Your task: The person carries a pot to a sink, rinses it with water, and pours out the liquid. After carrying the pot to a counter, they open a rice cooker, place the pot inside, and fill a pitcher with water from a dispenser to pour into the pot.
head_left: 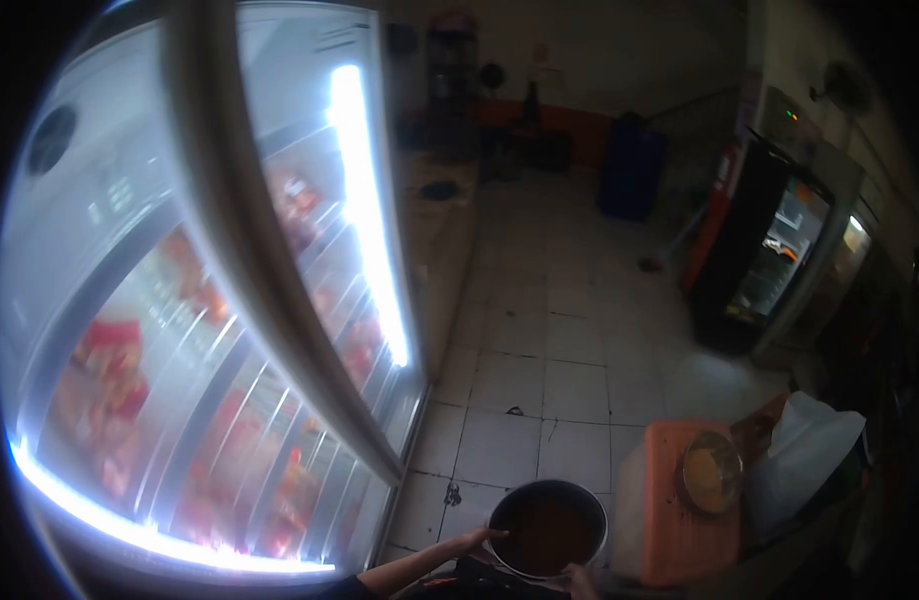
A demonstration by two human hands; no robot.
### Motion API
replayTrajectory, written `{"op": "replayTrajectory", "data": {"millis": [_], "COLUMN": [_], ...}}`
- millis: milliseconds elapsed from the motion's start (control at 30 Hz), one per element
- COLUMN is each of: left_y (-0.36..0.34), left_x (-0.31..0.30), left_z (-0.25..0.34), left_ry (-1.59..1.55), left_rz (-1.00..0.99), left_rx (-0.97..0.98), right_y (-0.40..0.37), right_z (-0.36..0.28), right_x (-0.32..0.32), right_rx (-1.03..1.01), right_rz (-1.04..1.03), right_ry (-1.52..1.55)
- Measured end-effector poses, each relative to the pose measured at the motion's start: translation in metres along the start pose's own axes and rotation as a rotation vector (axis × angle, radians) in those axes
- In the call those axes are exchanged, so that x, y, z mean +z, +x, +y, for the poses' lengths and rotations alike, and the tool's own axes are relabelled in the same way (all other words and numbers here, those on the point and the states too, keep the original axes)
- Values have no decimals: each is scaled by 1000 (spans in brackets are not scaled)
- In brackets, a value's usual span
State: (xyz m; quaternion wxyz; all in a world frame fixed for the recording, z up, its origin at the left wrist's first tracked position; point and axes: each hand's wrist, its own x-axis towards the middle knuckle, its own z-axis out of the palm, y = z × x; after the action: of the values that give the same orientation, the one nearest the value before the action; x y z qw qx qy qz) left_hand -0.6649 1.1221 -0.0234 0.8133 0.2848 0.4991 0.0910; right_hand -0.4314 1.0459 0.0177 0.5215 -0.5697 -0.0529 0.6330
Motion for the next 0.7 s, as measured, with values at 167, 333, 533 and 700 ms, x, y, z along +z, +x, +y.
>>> {"op": "replayTrajectory", "data": {"millis": [167,333,533,700], "left_y": [37,80,189,285], "left_x": [-103,-174,-279,-315], "left_z": [104,229,400,521], "left_ry": [-456,-173,-158,109], "left_rz": [-111,215,225,99], "left_rx": [-17,285,265,324], "right_y": [125,273,411,490], "right_z": [-50,-105,-176,-243], "right_x": [104,207,305,333], "right_rx": [-36,185,292,-658], "right_rz": [-178,-151,-271,-632], "right_ry": [-427,-328,-136,-807]}}
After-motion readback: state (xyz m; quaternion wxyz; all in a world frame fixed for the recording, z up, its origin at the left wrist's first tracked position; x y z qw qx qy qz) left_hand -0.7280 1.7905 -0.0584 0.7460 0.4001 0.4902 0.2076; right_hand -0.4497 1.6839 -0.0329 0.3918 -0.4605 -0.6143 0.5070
